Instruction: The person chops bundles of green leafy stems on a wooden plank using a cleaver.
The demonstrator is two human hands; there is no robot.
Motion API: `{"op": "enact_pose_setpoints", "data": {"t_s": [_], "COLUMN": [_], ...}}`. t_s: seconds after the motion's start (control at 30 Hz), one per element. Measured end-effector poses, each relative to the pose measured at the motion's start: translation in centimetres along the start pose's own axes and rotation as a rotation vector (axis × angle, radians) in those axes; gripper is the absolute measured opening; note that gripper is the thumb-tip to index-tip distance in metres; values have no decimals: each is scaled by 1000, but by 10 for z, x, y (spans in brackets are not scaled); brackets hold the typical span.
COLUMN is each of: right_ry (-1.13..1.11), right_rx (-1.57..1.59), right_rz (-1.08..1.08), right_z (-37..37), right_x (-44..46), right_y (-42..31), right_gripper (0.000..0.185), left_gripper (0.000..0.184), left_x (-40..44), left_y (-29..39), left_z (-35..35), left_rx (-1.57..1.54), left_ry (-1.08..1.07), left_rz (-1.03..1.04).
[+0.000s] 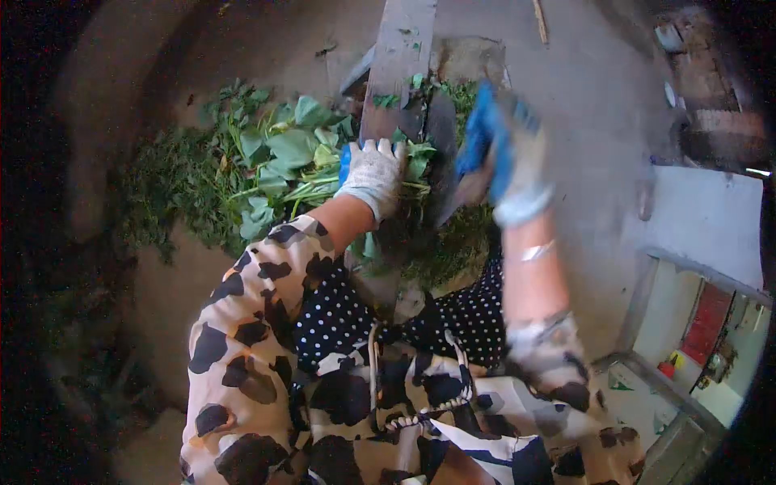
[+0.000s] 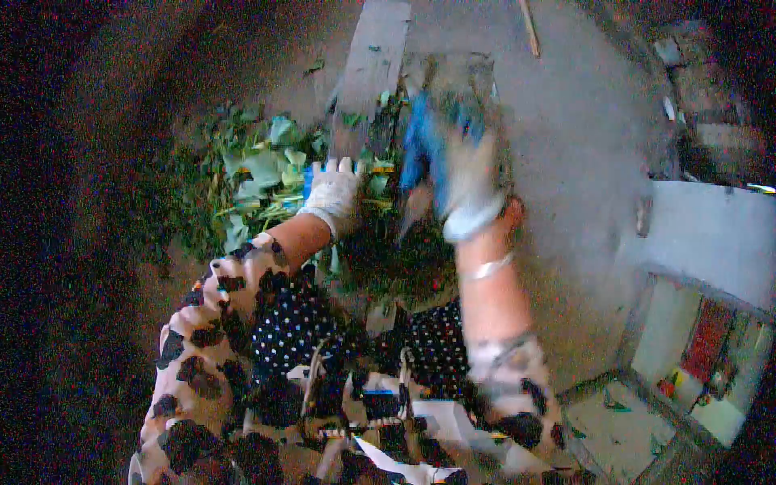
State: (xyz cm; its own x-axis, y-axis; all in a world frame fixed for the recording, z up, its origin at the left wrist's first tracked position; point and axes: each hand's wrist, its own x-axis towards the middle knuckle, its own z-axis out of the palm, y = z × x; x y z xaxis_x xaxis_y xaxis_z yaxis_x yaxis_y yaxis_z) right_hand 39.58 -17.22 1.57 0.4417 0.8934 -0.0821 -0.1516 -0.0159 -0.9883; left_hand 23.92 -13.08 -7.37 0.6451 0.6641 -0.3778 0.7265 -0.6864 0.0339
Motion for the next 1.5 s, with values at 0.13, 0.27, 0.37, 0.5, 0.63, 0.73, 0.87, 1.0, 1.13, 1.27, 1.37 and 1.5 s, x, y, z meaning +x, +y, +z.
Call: {"op": "enact_pose_setpoints", "data": {"t_s": [0.13,0.27,0.37,0.5,0.63,0.73,0.87,1.0,1.13,1.27,1.37,1.5], "right_ry": [-204,-325,59,113,-119,-304,137,47,-167,-184,216,77], "right_rx": [176,-351,3,36,117,330,195,74,266,187,-404,205], "right_rz": [86,-90,-142,3,20,192,-215,-19,136,54,-468,47], "right_z": [-11,-34,8,11,-15,-14,8,2,-9,-13,11,14], "right_x": [117,121,-27,-19,117,131,1,-31,91,123,31,-34], "right_y": [-37,-9,19,9,-23,-32,28,37,-36,-25,-5,13], "right_gripper": [19,25,18,16,21,18,20,19,21,18,19,10], "left_gripper": [67,56,50,51,53,55,62,58,48,49,50,47], "left_x": [0,11,13,3,-1,11,12,8,1,17,24,11], "left_y": [6,0,3,6,14,8,11,13,16,15,18,18], "left_z": [2,-10,0,5,2,-6,0,19,-6,-17,-10,-8], "left_rx": [49,-40,-80,-3,45,17,-21,6,84,12,-49,-60], "left_ry": [116,-81,-41,39,18,-39,-64,71,35,-48,-24,32], "left_rz": [14,13,-7,16,52,64,20,-9,83,49,-14,-15]}}
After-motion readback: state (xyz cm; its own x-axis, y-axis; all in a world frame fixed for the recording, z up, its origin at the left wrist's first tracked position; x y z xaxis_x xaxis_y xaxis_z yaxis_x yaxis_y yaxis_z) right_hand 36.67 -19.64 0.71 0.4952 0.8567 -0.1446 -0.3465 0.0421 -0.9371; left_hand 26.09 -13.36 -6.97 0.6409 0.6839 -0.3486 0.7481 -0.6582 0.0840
